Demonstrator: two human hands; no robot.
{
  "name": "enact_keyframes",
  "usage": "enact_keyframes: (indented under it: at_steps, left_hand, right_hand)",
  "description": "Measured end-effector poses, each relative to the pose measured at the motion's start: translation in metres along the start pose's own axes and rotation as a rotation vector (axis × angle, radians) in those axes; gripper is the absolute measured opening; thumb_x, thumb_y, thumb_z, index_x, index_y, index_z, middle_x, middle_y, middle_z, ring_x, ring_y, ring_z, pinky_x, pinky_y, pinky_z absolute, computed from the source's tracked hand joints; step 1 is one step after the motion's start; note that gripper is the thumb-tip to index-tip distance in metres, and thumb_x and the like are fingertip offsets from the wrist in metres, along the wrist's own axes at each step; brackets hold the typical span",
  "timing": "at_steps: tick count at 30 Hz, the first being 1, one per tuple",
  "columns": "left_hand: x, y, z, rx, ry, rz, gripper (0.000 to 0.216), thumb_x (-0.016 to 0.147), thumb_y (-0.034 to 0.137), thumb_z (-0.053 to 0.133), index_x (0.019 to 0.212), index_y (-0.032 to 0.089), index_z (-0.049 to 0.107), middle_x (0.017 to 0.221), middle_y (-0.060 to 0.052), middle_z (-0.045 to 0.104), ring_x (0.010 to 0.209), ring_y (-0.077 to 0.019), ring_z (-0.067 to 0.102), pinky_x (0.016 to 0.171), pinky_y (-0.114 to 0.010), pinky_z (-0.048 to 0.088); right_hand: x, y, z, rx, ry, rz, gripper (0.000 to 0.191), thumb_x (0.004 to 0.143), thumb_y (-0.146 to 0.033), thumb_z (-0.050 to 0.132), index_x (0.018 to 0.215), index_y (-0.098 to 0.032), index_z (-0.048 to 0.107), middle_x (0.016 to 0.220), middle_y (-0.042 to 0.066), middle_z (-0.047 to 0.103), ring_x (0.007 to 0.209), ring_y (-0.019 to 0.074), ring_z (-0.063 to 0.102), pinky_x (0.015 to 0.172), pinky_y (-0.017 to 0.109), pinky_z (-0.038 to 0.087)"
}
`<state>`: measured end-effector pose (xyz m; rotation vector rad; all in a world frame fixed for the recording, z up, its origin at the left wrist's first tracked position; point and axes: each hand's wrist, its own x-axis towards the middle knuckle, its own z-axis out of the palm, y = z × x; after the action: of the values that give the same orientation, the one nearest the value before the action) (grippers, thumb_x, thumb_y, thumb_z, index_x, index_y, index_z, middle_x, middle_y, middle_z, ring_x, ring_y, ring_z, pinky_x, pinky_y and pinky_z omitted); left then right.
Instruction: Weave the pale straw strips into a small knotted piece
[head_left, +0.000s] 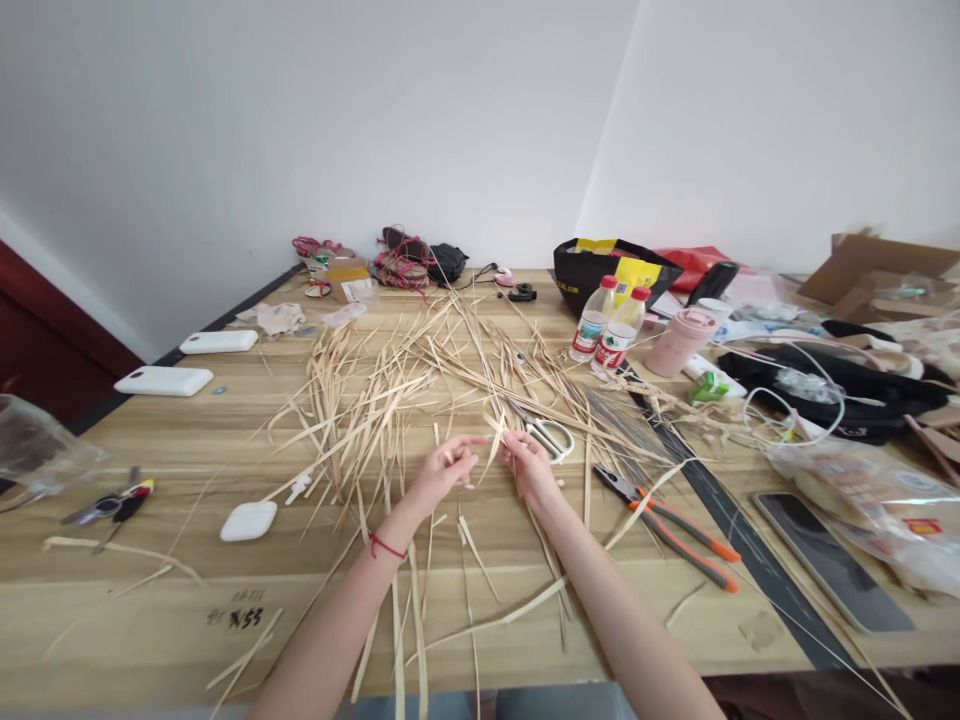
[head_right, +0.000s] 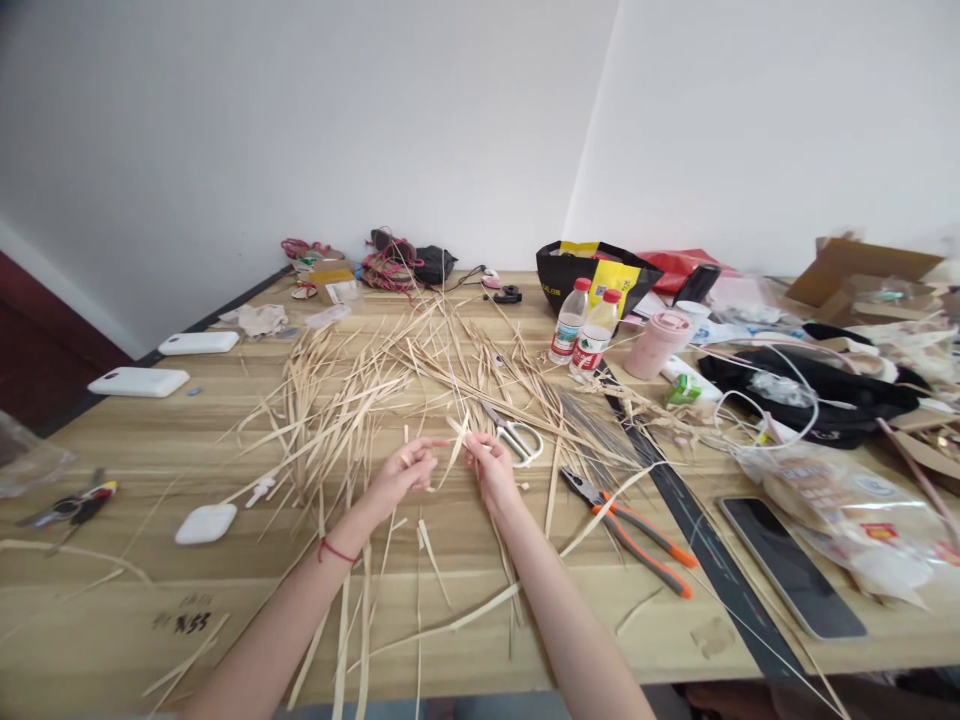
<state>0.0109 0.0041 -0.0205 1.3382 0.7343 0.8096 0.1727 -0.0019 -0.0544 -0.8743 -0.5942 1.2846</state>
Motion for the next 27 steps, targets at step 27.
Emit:
enact_keyframes:
  at_steps: [27]
  left_hand:
    - [-0.008,0.0,0.013,0.347,-0.099,0.024,0.028,0.071,0.034,0.059,0.061,0.016,0.04,0.066,0.004,0.048,0.054,-0.0072,0.047,0.052,-0.021,0.04]
  right_hand:
    - [-0.004,-0.004,0.003,-0.062,0.003,-0.075,0.026,0.057,-0.037,0.074,0.068,-0.019,0.061,0.054,-0.004,0.053,0.049,0.0085,0.044,0.052,0.024,0.036]
